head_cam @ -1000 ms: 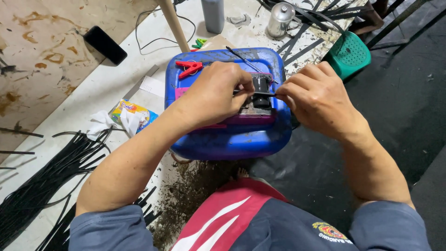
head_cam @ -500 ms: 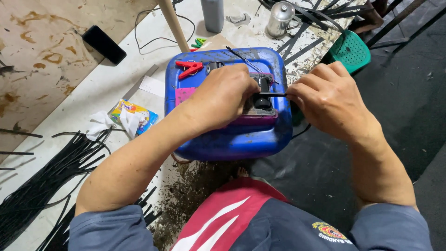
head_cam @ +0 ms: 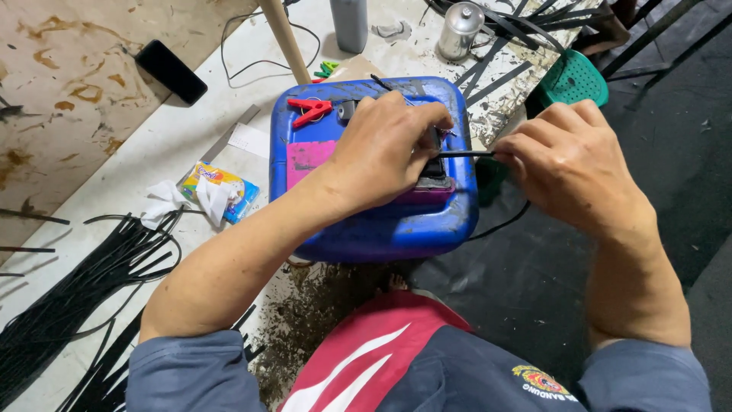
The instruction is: The person picks up black cable strips, runs them through a small manual machine on a blue container, and then hangs the processed strips on a wall rack using colored clips. The process is repeated for multiple strips.
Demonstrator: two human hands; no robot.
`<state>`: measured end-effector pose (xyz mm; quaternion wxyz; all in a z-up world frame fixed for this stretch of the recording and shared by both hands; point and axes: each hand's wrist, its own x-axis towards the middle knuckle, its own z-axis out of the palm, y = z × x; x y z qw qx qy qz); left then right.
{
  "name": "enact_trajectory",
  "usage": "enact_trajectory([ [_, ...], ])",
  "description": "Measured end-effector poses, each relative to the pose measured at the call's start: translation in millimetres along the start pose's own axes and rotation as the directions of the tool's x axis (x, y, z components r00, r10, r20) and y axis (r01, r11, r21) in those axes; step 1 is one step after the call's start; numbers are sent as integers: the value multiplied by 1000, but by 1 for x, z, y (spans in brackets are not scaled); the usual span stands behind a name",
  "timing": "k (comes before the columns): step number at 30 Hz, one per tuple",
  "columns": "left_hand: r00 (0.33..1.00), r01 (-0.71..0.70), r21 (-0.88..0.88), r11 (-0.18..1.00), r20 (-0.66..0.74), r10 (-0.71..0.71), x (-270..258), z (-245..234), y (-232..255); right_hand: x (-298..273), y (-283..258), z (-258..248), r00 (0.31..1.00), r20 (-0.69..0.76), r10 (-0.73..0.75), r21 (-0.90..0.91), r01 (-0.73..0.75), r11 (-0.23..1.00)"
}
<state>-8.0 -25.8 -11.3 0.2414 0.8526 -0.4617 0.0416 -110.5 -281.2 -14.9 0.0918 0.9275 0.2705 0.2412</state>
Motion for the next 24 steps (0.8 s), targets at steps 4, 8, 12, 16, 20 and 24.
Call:
enact_trajectory([
  [4,999,-25,-11,1000,-32,25,5,6,0,-4,3,-3,1000,6,16,-38,-16,999],
  [8,1000,-9,-55,998,-15,8,10,6,5,-9,7,-6,999,32,20,-81,-17,997],
  [12,1000,13,-92,996,-6,-13,15,6,7,-13,11,-7,997,67,28,-132,-19,991],
  [16,999,52,-146,988,25,-49,22,3,9,-15,13,-8,998,56,34,-159,-24,987],
  [20,996,83,-162,983,55,-75,26,2,11,-17,14,-8,996,85,32,-164,-17,986],
  [24,997,70,-169,983,55,-62,27,2,12,-18,15,-7,996,83,42,-149,-29,988],
])
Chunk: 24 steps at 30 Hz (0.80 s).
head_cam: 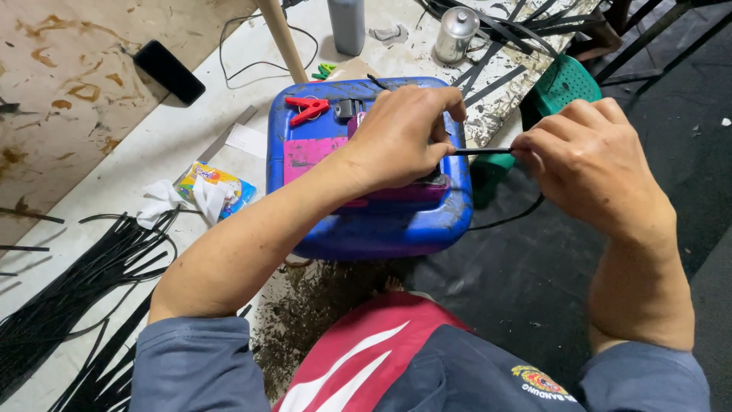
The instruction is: The person picks up black cable strips, runs them through a small manual machine on a blue container, and then hangs the processed strips on a wall rack using colored clips. The process is repeated for multiple strips.
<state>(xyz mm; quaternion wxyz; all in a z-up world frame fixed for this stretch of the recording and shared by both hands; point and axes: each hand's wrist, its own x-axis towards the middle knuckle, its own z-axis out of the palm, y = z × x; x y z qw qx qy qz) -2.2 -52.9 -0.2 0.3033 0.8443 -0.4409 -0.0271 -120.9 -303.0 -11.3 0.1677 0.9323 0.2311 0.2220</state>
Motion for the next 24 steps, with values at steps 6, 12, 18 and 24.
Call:
enact_trajectory([
  [6,1000,-24,-23,999,-4,24,2,-5,5,-4,4,-2,1000,14,8,18,-8,1000],
  [12,998,-68,-78,995,-21,67,-1,-18,14,-9,7,-14,1000,4,26,124,-26,992],
  [18,993,-111,-134,985,-56,104,-11,-27,17,-9,3,-21,999,-35,10,184,-3,983],
  [24,969,-182,-66,981,-180,168,-32,-35,22,-8,-2,-25,998,-63,-1,257,17,966],
])
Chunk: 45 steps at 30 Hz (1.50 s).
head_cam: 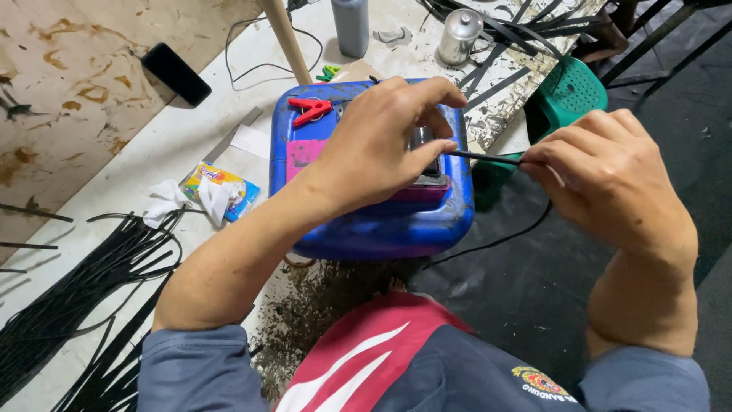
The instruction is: The person picks up black cable strips, runs them through a small manual machine on a blue container, and then hangs the processed strips on a wall rack using colored clips. The process is repeated for multiple strips.
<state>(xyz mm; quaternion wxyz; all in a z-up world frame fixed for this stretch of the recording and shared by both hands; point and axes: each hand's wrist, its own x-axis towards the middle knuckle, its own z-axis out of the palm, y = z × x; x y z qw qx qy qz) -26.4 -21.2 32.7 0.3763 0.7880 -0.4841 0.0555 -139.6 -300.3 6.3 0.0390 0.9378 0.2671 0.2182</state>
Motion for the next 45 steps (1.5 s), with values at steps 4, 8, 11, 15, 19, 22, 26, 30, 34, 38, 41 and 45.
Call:
enact_trajectory([
  [4,967,72,135,988,-252,-36,-24,-9,26,-4,-2,3,998,-63,15,59,-12,998],
  [8,948,164,112,980,-292,-125,-49,5,44,-3,-12,-3,995,-102,7,90,2,996],
  [11,924,249,-50,967,-288,-253,-59,17,56,-6,-19,-6,991,-132,-10,107,24,994],
  [15,886,297,-220,929,-299,-354,-65,30,71,-7,-32,-14,984,-176,-20,124,42,991],
  [19,828,312,-401,861,-330,-453,-71,44,84,-11,-54,-16,961,-276,-12,62,30,998],
  [22,781,355,-457,816,-334,-527,-77,47,96,-12,-72,-24,939,-339,-57,38,74,997],
  [26,755,366,-461,808,-361,-548,-90,43,112,-18,-96,-28,915,-396,-69,3,77,997],
  [30,725,389,-486,782,-362,-586,-106,43,126,-25,-114,-30,883,-460,-91,-10,97,995],
  [34,741,325,-503,800,-390,-547,-125,45,131,-33,-132,-15,773,-627,-98,47,163,985],
  [38,757,313,-454,834,-410,-508,-146,40,150,-39,-154,-8,720,-690,-77,78,180,981],
  [41,749,295,-435,851,-447,-489,-162,40,164,-41,-175,1,674,-738,-34,132,194,972],
  [45,715,301,-447,843,-479,-509,-181,48,182,-48,-201,15,639,-768,39,221,208,953],
])
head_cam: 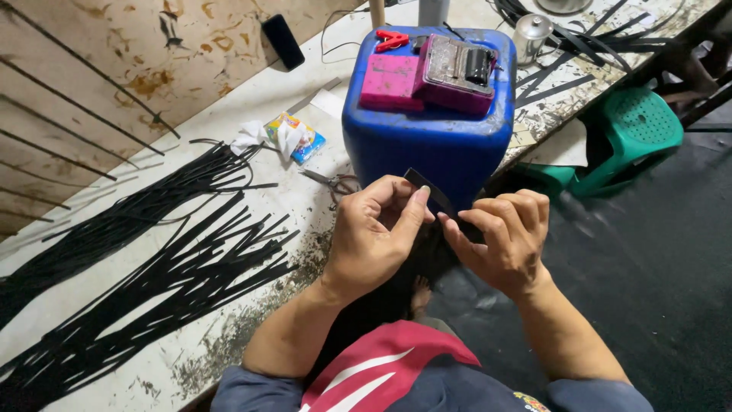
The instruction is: The person picks up black cable strips, runs them through a small manual machine on a blue container, and then hangs the processed strips on a wall rack using colored clips. The process is repeated for multiple strips.
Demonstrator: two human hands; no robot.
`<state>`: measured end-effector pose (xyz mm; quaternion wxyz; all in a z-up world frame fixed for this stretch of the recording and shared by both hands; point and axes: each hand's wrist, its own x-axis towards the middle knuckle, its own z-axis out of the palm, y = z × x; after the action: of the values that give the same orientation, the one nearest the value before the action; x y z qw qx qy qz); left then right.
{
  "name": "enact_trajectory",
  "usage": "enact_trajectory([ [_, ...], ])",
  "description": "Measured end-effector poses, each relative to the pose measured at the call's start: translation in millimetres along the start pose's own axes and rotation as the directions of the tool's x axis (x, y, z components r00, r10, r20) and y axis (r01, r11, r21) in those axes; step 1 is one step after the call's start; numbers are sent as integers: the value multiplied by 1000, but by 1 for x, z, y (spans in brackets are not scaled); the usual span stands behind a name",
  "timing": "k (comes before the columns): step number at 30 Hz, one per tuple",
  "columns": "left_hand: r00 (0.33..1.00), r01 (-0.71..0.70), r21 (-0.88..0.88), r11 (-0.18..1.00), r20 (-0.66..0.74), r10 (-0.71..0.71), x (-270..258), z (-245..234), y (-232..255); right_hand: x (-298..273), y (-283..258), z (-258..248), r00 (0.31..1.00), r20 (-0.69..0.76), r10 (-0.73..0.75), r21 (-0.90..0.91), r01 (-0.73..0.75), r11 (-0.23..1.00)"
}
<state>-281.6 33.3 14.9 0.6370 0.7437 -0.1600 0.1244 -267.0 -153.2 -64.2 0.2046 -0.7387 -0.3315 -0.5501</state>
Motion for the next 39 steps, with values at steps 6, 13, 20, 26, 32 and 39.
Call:
enact_trajectory([
  [6,994,-6,29,1000,-111,9,-38,-13,21,-16,-32,1,999,15,44,63,-45,997],
  [13,965,-72,169,983,-237,112,-80,-31,62,-40,-61,2,995,66,77,176,-88,980],
  [20,903,-123,305,944,-359,234,-120,-27,103,-77,-84,-3,991,108,79,285,-107,952],
  [26,893,12,382,924,-420,161,-161,-15,136,-107,-104,-15,966,252,60,260,-127,957],
  [32,860,69,449,891,-480,175,-195,-13,150,-144,-119,-19,965,261,36,288,-113,951],
  [39,824,146,410,901,-554,119,-245,-35,166,-145,-132,-38,961,270,55,314,-142,939],
])
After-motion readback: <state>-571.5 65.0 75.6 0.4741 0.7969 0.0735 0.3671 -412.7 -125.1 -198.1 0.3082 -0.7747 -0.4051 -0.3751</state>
